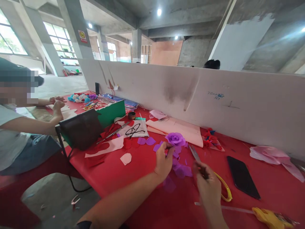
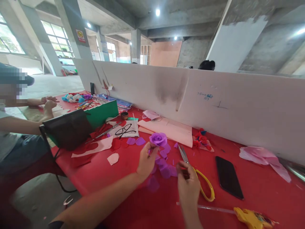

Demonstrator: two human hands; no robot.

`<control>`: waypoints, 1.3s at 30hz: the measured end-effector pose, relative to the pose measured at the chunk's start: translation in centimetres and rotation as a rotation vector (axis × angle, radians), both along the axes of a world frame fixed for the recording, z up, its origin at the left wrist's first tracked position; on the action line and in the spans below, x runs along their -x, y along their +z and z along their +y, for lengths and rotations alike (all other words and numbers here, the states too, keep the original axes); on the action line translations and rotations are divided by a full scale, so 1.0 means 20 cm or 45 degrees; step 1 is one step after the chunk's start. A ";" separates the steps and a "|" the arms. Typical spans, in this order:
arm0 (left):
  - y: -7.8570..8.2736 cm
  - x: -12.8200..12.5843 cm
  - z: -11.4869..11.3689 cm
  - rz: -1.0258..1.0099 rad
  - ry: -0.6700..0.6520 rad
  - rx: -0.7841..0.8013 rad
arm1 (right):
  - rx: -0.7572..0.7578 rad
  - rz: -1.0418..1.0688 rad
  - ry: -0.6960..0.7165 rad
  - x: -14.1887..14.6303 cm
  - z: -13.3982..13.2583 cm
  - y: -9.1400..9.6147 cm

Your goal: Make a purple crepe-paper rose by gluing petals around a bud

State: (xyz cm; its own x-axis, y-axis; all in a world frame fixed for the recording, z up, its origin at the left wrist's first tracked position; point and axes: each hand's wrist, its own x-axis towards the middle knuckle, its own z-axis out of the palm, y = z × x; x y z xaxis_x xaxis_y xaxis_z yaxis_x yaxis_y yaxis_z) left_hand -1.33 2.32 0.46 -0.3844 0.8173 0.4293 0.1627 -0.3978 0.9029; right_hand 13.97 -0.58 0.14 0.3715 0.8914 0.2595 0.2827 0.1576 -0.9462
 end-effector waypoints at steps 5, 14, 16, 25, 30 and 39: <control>-0.04 0.06 0.03 0.093 -0.012 -0.025 | 0.126 -0.079 0.026 0.00 0.00 0.01; -0.07 0.06 -0.04 0.471 0.033 -0.336 | 0.141 -0.023 0.035 0.03 -0.04 0.05; -0.05 0.04 -0.06 0.569 -0.009 -0.420 | 0.114 0.025 0.110 0.05 -0.05 0.04; -0.04 0.06 -0.06 0.605 0.036 -0.441 | 0.206 0.130 0.059 0.08 -0.05 0.05; -0.02 0.08 -0.05 0.691 0.048 -0.591 | 0.199 -0.027 0.207 0.08 -0.05 -0.01; -0.03 0.05 -0.06 0.682 0.090 -0.480 | 0.157 -0.002 0.198 0.07 -0.03 -0.07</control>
